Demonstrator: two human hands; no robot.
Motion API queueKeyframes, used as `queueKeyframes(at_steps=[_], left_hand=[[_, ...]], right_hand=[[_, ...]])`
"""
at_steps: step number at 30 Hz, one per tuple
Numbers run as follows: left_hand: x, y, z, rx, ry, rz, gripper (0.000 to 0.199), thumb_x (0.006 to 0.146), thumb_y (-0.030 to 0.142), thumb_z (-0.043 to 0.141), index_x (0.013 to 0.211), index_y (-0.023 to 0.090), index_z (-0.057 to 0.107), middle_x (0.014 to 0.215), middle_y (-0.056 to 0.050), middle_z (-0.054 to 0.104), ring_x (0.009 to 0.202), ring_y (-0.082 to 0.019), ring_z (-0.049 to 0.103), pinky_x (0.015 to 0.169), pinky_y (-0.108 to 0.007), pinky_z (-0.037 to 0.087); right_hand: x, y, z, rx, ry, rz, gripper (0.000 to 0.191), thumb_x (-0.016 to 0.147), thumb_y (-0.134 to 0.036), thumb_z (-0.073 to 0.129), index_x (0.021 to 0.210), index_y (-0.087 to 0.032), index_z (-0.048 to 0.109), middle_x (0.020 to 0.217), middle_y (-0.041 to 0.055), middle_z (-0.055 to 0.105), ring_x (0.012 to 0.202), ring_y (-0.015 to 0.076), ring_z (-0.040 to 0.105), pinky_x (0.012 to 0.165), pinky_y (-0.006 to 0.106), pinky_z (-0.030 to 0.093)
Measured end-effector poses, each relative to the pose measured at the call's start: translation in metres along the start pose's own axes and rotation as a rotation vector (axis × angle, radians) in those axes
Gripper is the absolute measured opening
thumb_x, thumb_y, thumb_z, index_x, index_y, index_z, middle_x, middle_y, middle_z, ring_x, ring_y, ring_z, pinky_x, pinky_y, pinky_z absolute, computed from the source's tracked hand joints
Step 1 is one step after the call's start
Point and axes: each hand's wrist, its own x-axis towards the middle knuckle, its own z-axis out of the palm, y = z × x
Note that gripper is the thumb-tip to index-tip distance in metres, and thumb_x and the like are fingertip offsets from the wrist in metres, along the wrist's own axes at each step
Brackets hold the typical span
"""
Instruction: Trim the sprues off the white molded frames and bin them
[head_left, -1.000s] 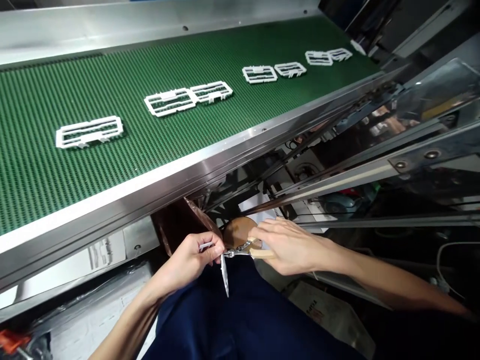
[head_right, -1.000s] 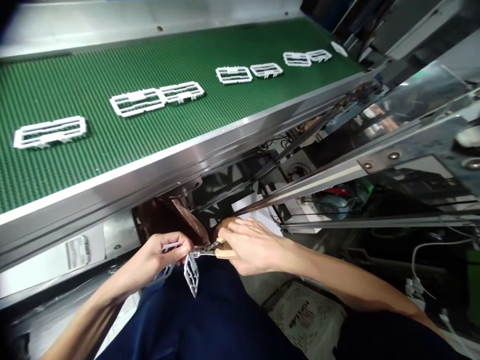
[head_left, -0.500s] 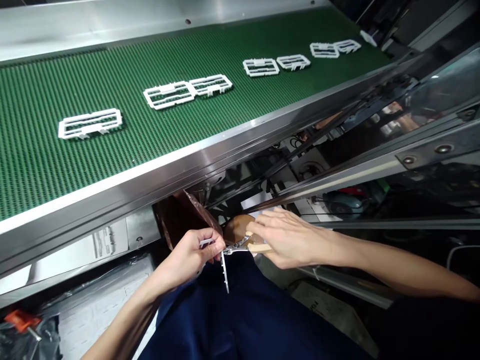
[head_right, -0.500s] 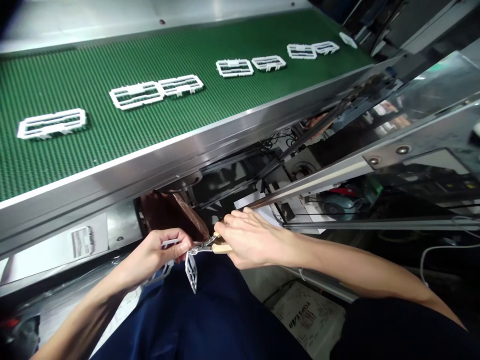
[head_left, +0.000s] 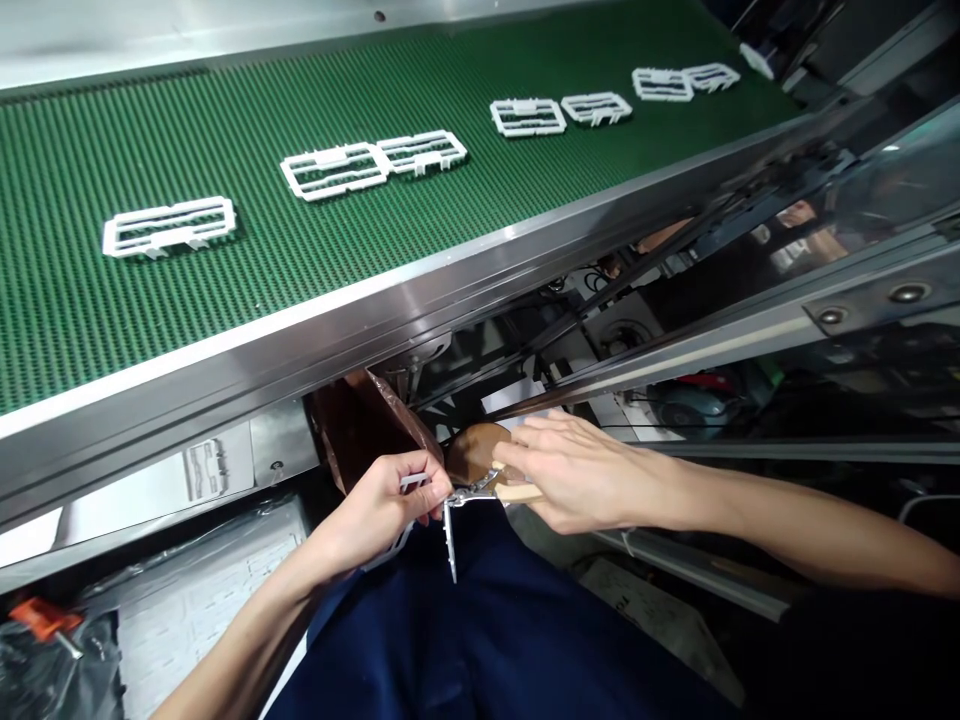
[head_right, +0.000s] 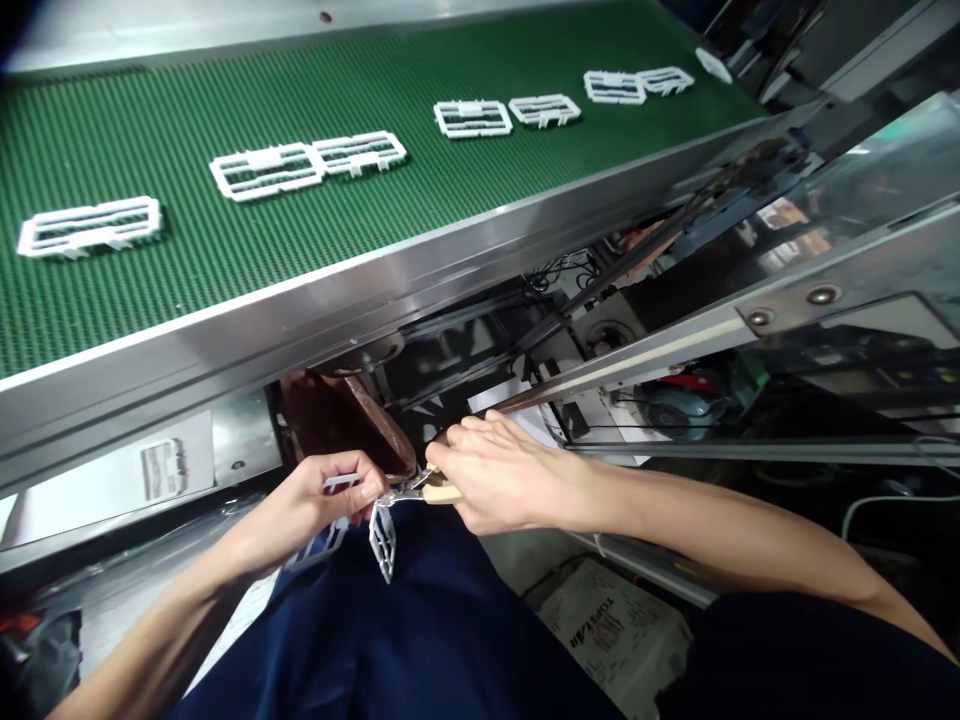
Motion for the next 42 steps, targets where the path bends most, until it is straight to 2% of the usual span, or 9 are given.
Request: queueKeyframes(at_steps=[11,14,17,22,27,31,34,36,42], left_hand=[[0.001,-0.004,0.001,-0.051,0.02,-0.036,0.028,0.078,0.04,0.061,0.067,0.016,0.054,0.062,0.0,0.053,0.06,-0.014,0.048,0.058,-0.025,0.039],[0.001,-0.008,-0.002,-0.112,0.024,-0.043,0.025,0.079,0.037,0.061,0.069,0.016,0.053,0.063,0.0,0.053,0.061,-0.014,0.048,0.06,-0.025,0.039],[0.0,-0.012,-0.006,-0.162,0.033,-0.027,0.024,0.081,0.035,0.059,0.069,0.015,0.053,0.064,0.0,0.053,0.062,-0.013,0.047,0.061,-0.025,0.039],[0.002,-0.02,-0.01,-0.213,0.059,0.02,0.022,0.082,0.033,0.059,0.072,0.014,0.053,0.07,-0.002,0.055,0.062,-0.012,0.048,0.061,-0.024,0.039],[0.006,-0.031,-0.009,-0.313,0.101,0.05,0.02,0.082,0.031,0.059,0.074,0.014,0.053,0.068,-0.001,0.056,0.059,-0.011,0.047,0.058,-0.023,0.038],[0.008,-0.04,-0.01,-0.378,0.163,-0.016,0.02,0.079,0.032,0.064,0.076,0.014,0.055,0.075,-0.002,0.059,0.062,-0.012,0.05,0.056,-0.023,0.038],[0.008,-0.049,-0.013,-0.366,0.354,-0.054,0.029,0.078,0.034,0.066,0.1,0.016,0.058,0.073,-0.001,0.059,0.065,-0.013,0.052,0.06,-0.024,0.04],[0.006,-0.055,-0.016,-0.402,0.406,-0.063,0.042,0.081,0.039,0.061,0.115,0.017,0.055,0.074,-0.002,0.059,0.07,-0.015,0.055,0.065,-0.025,0.042],[-0.004,-0.067,-0.012,-0.79,0.086,0.097,0.061,0.076,0.054,0.059,0.121,0.012,0.056,0.101,-0.013,0.062,0.083,-0.022,0.058,0.075,-0.03,0.046]], right_hand=[[0.018,0.003,-0.011,-0.033,-0.079,-0.013,0.015,0.069,-0.014,0.049,0.081,-0.018,0.056,0.065,0.0024,0.056,0.056,0.0147,0.052,0.053,0.025,0.023],[0.02,0.009,-0.003,0.08,-0.082,0.03,0.007,0.073,-0.023,0.051,0.076,-0.018,0.056,0.06,0.0002,0.054,0.053,0.0133,0.05,0.051,0.024,0.02],[0.02,0.017,0.01,0.334,-0.107,0.065,0.017,0.078,-0.033,0.051,0.07,-0.018,0.053,0.056,-0.0033,0.049,0.051,0.0098,0.044,0.05,0.023,0.022],[0.035,0.009,0.053,1.031,0.115,0.139,0.022,0.082,-0.037,0.054,0.082,-0.016,0.049,0.075,-0.0011,0.053,0.065,0.0087,0.048,0.061,0.021,0.037],[0.062,-0.024,0.097,1.649,0.174,0.004,0.031,0.074,-0.034,0.065,0.09,-0.016,0.046,0.088,0.002,0.052,0.074,0.0101,0.051,0.069,0.024,0.043],[0.067,-0.038,0.104,1.714,0.311,0.065,0.028,0.07,-0.029,0.07,0.083,-0.016,0.048,0.076,-0.0021,0.049,0.067,0.0084,0.048,0.065,0.023,0.041],[0.065,-0.039,0.104,1.711,0.407,0.169,0.025,0.071,-0.028,0.069,0.081,-0.016,0.05,0.075,-0.0019,0.05,0.066,0.0087,0.048,0.063,0.023,0.04],[0.066,-0.042,0.104,1.724,0.505,0.257,0.023,0.072,-0.028,0.068,0.081,-0.017,0.05,0.075,-0.002,0.051,0.066,0.0088,0.048,0.063,0.023,0.04],[0.082,-0.063,0.092,1.881,0.652,0.39,0.026,0.07,-0.027,0.07,0.084,-0.019,0.049,0.075,-0.0029,0.056,0.068,0.0104,0.054,0.064,0.023,0.045]])
